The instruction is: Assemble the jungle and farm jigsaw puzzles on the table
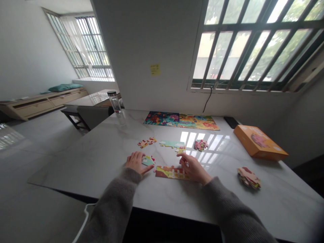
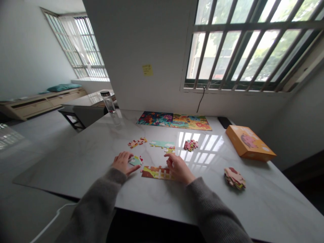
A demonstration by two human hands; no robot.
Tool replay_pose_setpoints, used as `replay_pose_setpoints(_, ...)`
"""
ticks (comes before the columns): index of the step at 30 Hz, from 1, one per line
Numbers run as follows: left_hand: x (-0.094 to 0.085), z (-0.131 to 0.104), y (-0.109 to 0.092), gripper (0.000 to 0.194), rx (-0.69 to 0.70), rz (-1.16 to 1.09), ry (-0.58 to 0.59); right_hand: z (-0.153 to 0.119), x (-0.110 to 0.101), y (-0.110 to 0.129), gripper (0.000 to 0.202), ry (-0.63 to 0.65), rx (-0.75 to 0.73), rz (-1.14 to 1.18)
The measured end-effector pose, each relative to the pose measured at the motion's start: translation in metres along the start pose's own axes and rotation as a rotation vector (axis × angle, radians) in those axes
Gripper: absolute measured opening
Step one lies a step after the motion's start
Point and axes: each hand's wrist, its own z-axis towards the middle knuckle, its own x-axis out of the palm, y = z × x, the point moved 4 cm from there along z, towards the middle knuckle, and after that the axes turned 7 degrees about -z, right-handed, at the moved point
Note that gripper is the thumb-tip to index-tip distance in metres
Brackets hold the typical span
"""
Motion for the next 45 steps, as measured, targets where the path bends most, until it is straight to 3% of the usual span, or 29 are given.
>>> replay_pose_setpoints(5, 0.011, -0.001, 0.002, 0.055, 0.128, -0.055, 0.096, -0.001, 0.0, 0.0, 0.029, 0.01, -0.006, 0.005)
replay_pose_setpoints(10, 0.016, 0.003, 0.008, 0.045, 0.083, -0.03, 0.098, -0.002, 0.001, 0.001, 0.029, 0.018, -0.004, 0.008)
replay_pose_setpoints(15, 0.008, 0.009, 0.01, 0.051, -0.002, 0.049, 0.05, -0.003, 0.002, 0.0, 0.028, 0.023, -0.013, 0.007)
replay_pose_setpoints(19, 0.004, 0.012, 0.003, 0.038, -0.068, 0.073, 0.054, -0.003, 0.004, 0.0, 0.028, 0.02, -0.03, 0.012)
replay_pose_setpoints(26, 0.017, 0.029, -0.003, 0.053, 0.04, -0.044, 0.115, -0.002, 0.002, 0.002, 0.03, 0.039, -0.04, 0.011)
replay_pose_setpoints(28, 0.023, 0.038, -0.003, 0.059, 0.134, -0.154, 0.143, -0.002, 0.001, 0.002, 0.03, 0.033, -0.035, 0.018)
replay_pose_setpoints(30, 0.024, 0.046, -0.005, 0.058, 0.233, -0.278, 0.141, -0.002, 0.0, 0.002, 0.03, 0.025, -0.032, 0.023)
replay_pose_setpoints(32, 0.023, 0.051, -0.007, 0.051, 0.235, -0.329, 0.108, -0.002, 0.0, 0.002, 0.03, 0.017, -0.029, 0.025)
replay_pose_setpoints(34, 0.02, 0.051, -0.011, 0.047, 0.159, -0.262, 0.079, -0.001, 0.0, 0.002, 0.03, 0.007, -0.034, 0.017)
replay_pose_setpoints(38, 0.019, 0.05, -0.022, 0.063, 0.048, -0.026, 0.133, -0.001, -0.003, 0.004, 0.027, -0.047, -0.082, -0.018)
replay_pose_setpoints(45, 0.029, 0.074, -0.03, 0.049, 0.179, 0.004, 0.216, 0.0, -0.005, 0.003, 0.026, -0.054, -0.097, -0.017)
